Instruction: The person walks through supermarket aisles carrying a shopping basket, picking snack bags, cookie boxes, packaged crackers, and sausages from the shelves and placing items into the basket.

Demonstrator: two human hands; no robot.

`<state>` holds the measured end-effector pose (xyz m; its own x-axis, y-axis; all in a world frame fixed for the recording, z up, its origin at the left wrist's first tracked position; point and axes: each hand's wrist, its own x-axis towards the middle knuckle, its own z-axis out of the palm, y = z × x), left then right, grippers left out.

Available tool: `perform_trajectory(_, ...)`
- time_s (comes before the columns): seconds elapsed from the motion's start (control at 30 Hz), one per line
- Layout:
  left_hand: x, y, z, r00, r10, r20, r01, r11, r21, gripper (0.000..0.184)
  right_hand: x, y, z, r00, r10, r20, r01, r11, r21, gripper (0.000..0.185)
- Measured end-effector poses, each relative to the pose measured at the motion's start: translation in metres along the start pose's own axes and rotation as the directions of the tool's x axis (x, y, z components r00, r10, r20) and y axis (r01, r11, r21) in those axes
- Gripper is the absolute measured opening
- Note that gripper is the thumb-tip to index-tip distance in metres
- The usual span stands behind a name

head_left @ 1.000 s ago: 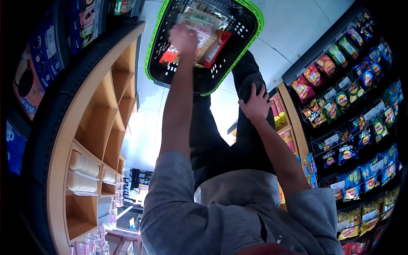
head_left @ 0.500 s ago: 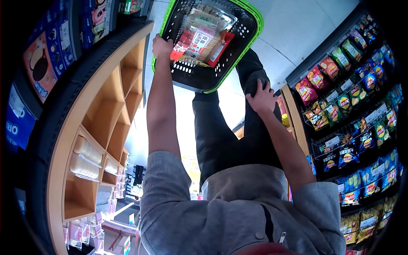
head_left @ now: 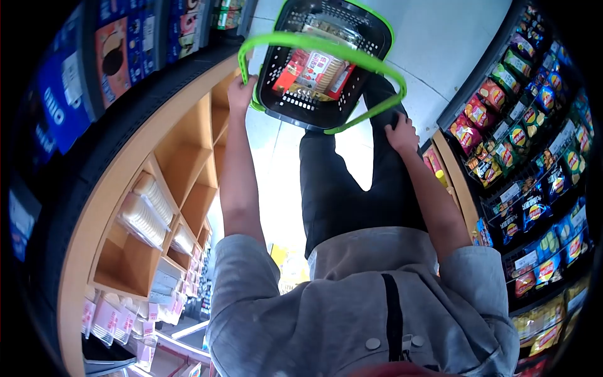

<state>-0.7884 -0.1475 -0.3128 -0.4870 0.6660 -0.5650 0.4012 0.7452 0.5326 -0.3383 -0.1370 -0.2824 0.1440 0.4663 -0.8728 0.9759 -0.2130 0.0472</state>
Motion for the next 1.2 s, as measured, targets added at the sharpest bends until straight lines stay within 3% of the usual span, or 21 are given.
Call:
perform_trajectory(0.07, -0.038, 0.020, -0.027, 0.981, 0.184, -0.062, -0.184, 0.983, 0.012, 0.026, 0.008, 0.020, 0.027, 0.986, -0.024, -0.167, 0.059, 0.976, 0.211, 0.055)
perform_trajectory(0.1, -0.062, 0.043, -0.042, 0.953, 0.270, -0.134, -0.279, 0.959, -0.055, 0.021, 0.007, 0.030, 0.038, 0.937, -0.126, -0.327, 0.216, 0.942, 0.257, 0.049)
perform_trajectory(0.13, -0.090, 0.064, -0.056, 0.918, 0.342, -0.201, -0.369, 0.923, -0.113, 0.016, -0.014, 0.027, 0.028, 0.889, -0.211, -0.407, 0.319, 0.922, 0.218, 0.042)
perform_trajectory(0.2, -0.145, 0.094, -0.082, 0.851, 0.447, -0.276, -0.499, 0.852, -0.159, 0.011, -0.048, 0.027, 0.023, 0.826, -0.250, -0.505, 0.458, 0.819, 0.344, 0.038)
perform_trajectory(0.23, -0.170, 0.105, -0.095, 0.758, 0.604, -0.248, -0.622, 0.783, 0.004, 0.014, -0.072, 0.024, 0.016, 0.867, -0.203, -0.455, 0.446, 0.726, 0.524, 0.036)
perform_trajectory(0.27, -0.196, 0.109, -0.108, 0.651, 0.733, -0.199, -0.715, 0.680, 0.163, 0.017, -0.093, 0.021, 0.012, 0.973, -0.149, -0.177, 0.229, 0.507, 0.831, 0.038)
perform_trajectory(0.3, -0.217, 0.104, -0.118, 0.633, 0.767, -0.109, -0.739, 0.640, 0.211, 0.019, -0.135, 0.011, 0.000, 0.968, -0.218, -0.124, 0.210, 0.430, 0.878, 0.039)
perform_trajectory(0.33, -0.239, 0.095, -0.130, 0.665, 0.747, -0.015, -0.705, 0.635, 0.315, 0.019, -0.180, -0.004, -0.007, 0.953, -0.293, -0.080, 0.186, 0.353, 0.917, 0.041)
perform_trajectory(0.37, -0.255, 0.081, -0.142, 0.703, 0.709, 0.054, -0.675, 0.642, 0.364, 0.019, -0.214, -0.013, -0.001, 0.911, -0.388, -0.137, 0.306, 0.415, 0.857, 0.041)
perform_trajectory(0.4, -0.265, 0.066, -0.153, 0.739, 0.663, 0.118, -0.644, 0.644, 0.414, 0.019, -0.235, -0.019, 0.015, 0.810, -0.516, -0.279, 0.525, 0.425, 0.738, 0.038)
perform_trajectory(0.47, -0.286, 0.040, -0.174, 0.760, 0.597, 0.259, -0.639, 0.609, 0.470, 0.018, -0.268, -0.036, 0.057, 0.693, -0.639, -0.334, 0.650, 0.353, 0.673, 0.035)
perform_trajectory(0.5, -0.295, 0.025, -0.183, 0.767, 0.550, 0.329, -0.636, 0.587, 0.502, 0.018, -0.291, -0.046, 0.078, 0.699, -0.650, -0.298, 0.630, 0.362, 0.687, 0.039)
perform_trajectory(0.53, -0.304, 0.004, -0.189, 0.753, 0.545, 0.368, -0.655, 0.565, 0.502, 0.017, -0.310, -0.053, 0.090, 0.674, -0.705, -0.221, 0.686, 0.486, 0.541, 0.045)
perform_trajectory(0.6, -0.313, -0.033, -0.194, 0.728, 0.538, 0.426, -0.684, 0.524, 0.507, 0.016, -0.324, -0.058, 0.093, 0.736, -0.676, 0.034, 0.595, 0.671, 0.442, 0.050)
perform_trajectory(0.83, -0.384, -0.128, -0.166, 0.792, 0.579, 0.196, -0.579, 0.608, 0.544, 0.009, -0.312, -0.034, 0.168, 0.720, -0.690, -0.070, 0.693, 0.713, 0.104, 0.045)
perform_trajectory(0.87, -0.397, -0.142, -0.157, 0.800, 0.582, 0.148, -0.556, 0.625, 0.548, 0.008, -0.295, -0.023, 0.188, 0.720, -0.685, -0.109, 0.694, 0.711, 0.114, 0.039)
perform_trajectory(0.9, -0.408, -0.155, -0.147, 0.808, 0.568, 0.158, -0.545, 0.617, 0.568, 0.009, -0.282, -0.008, 0.210, 0.715, -0.656, -0.243, 0.665, 0.745, -0.057, 0.036)
perform_trajectory(0.97, -0.438, -0.177, -0.127, 0.822, 0.531, 0.205, -0.533, 0.590, 0.607, 0.010, -0.269, 0.027, 0.243, 0.703, -0.625, -0.339, 0.625, 0.770, -0.124, 0.039)
perform_trajectory(1.0, -0.460, -0.183, -0.117, 0.852, 0.469, 0.231, -0.500, 0.602, 0.623, 0.012, -0.264, 0.047, 0.264, 0.693, -0.591, -0.413, 0.602, 0.789, -0.121, 0.040)
perform_trajectory(1.1, -0.520, -0.200, -0.072, 0.914, 0.258, 0.315, -0.406, 0.608, 0.682, 0.021, -0.307, 0.092, 0.297, 0.943, -0.265, -0.204, 0.331, 0.820, 0.467, 0.036)
perform_trajectory(1.2, -0.574, -0.221, -0.030, 0.918, 0.135, 0.373, -0.374, 0.609, 0.700, 0.028, -0.301, 0.149, 0.356, 0.951, -0.236, -0.201, 0.309, 0.680, 0.664, 0.026)
